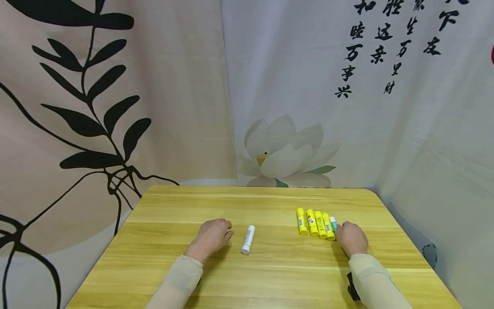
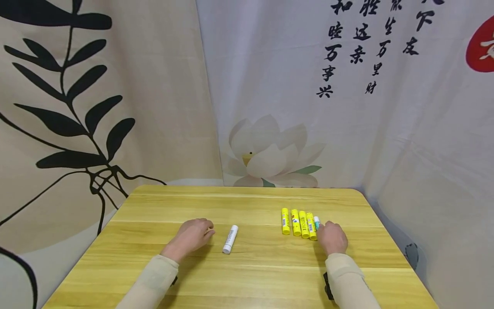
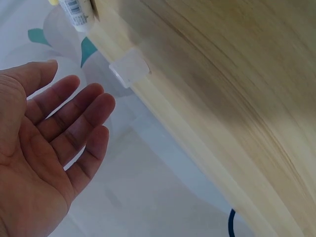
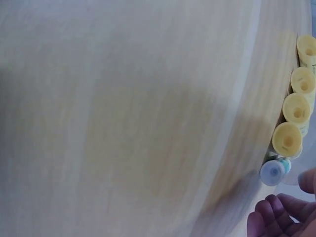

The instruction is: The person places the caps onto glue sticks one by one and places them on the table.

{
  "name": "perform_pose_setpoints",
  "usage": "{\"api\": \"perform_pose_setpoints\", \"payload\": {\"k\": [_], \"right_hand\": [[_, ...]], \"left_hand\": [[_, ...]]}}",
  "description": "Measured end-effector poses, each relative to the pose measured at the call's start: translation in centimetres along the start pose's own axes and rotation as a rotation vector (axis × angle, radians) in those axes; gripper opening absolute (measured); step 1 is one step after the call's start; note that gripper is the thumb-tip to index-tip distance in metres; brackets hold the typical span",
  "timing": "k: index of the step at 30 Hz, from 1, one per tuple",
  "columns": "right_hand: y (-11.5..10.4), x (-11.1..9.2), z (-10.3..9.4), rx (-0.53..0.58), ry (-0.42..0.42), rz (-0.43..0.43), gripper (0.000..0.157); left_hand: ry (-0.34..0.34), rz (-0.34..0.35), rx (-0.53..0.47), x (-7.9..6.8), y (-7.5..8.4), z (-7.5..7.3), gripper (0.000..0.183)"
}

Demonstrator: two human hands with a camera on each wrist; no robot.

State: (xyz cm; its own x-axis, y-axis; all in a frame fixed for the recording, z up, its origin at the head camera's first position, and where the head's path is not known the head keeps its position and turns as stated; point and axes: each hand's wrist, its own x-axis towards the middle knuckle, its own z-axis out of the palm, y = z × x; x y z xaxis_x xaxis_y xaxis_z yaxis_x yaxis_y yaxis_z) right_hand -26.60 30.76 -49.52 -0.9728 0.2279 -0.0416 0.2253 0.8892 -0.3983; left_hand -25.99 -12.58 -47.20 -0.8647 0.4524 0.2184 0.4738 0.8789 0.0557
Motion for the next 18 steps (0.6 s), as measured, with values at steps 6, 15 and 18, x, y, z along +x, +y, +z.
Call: {"api": "perform_pose_setpoints", "payload": {"k": [6,15,18], "right_hand": [[-0.2,-0.1,0.0,0.006,0.004,-0.010,0.048],[-1.1,-0.2,-0.2,0.000,0.012,-0.018,0.048],[-1.6,-0.3,-0.3,0.007,0.020,-0.023,0.048]], "left_hand": [[-0.008,-0.023,0.000,0.0,-0.3,-0.2,0.017],[-0.017,-0.043,-0.035,-0.4,-0.7,-0.1,0.019],[-0.024,-0.062,-0.042,-0.4,-0.8,-0.1,0.020]]}}
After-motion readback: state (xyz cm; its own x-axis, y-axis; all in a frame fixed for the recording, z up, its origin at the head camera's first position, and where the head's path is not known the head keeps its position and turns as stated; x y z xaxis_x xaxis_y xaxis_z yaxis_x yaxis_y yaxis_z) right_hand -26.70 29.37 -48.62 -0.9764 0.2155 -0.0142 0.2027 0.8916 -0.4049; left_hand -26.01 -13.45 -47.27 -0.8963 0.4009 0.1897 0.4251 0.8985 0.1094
